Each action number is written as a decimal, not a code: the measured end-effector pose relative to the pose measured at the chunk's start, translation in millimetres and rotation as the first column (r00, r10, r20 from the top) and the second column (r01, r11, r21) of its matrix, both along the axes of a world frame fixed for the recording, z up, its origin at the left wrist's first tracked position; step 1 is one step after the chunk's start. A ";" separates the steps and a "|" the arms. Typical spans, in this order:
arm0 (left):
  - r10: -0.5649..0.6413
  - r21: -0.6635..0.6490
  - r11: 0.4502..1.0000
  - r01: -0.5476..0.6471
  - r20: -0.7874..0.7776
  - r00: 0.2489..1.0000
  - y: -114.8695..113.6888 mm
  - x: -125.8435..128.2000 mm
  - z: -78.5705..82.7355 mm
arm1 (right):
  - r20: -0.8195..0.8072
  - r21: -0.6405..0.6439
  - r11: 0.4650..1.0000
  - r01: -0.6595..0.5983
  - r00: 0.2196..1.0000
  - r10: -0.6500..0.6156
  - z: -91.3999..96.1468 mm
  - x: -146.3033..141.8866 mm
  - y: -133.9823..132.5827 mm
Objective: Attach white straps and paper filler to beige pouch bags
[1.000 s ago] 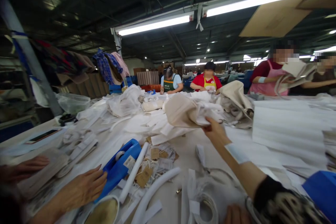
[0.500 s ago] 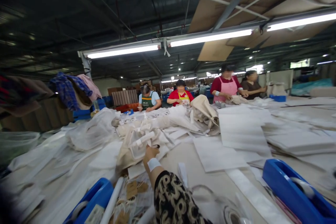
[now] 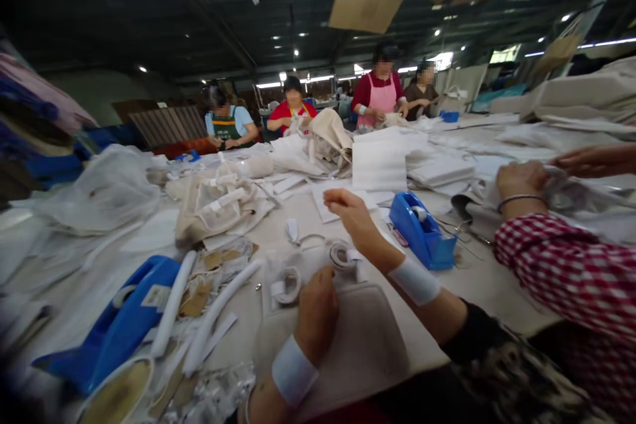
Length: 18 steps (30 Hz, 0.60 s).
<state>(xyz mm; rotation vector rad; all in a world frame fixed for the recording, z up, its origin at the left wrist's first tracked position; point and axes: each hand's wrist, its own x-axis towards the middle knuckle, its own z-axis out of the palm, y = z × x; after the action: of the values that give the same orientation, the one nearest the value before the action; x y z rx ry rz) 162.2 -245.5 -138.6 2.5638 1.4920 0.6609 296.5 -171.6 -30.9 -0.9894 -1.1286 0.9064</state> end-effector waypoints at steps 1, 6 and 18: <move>0.010 -0.008 1.000 -0.010 -0.016 1.000 -0.7 1.9 0.0 | 0.011 -0.031 0.995 0.093 0.996 -0.092 -12.8 23.1 -18.2; 0.079 0.078 0.994 -0.072 -0.094 0.992 -0.7 3.5 7.9 | -0.040 -0.350 0.933 0.083 0.994 -0.104 -85.2 69.1 -86.6; -0.017 0.078 0.996 0.040 -0.269 0.963 -4.6 6.2 15.6 | 0.001 -0.453 0.883 -0.119 0.991 0.135 -101.3 59.6 -110.8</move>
<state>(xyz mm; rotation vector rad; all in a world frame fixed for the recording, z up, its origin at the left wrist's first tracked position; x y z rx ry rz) 168.4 -250.1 -123.0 2.8272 1.5268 0.3906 356.1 -282.4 -132.2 -1.3231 -1.0376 1.3029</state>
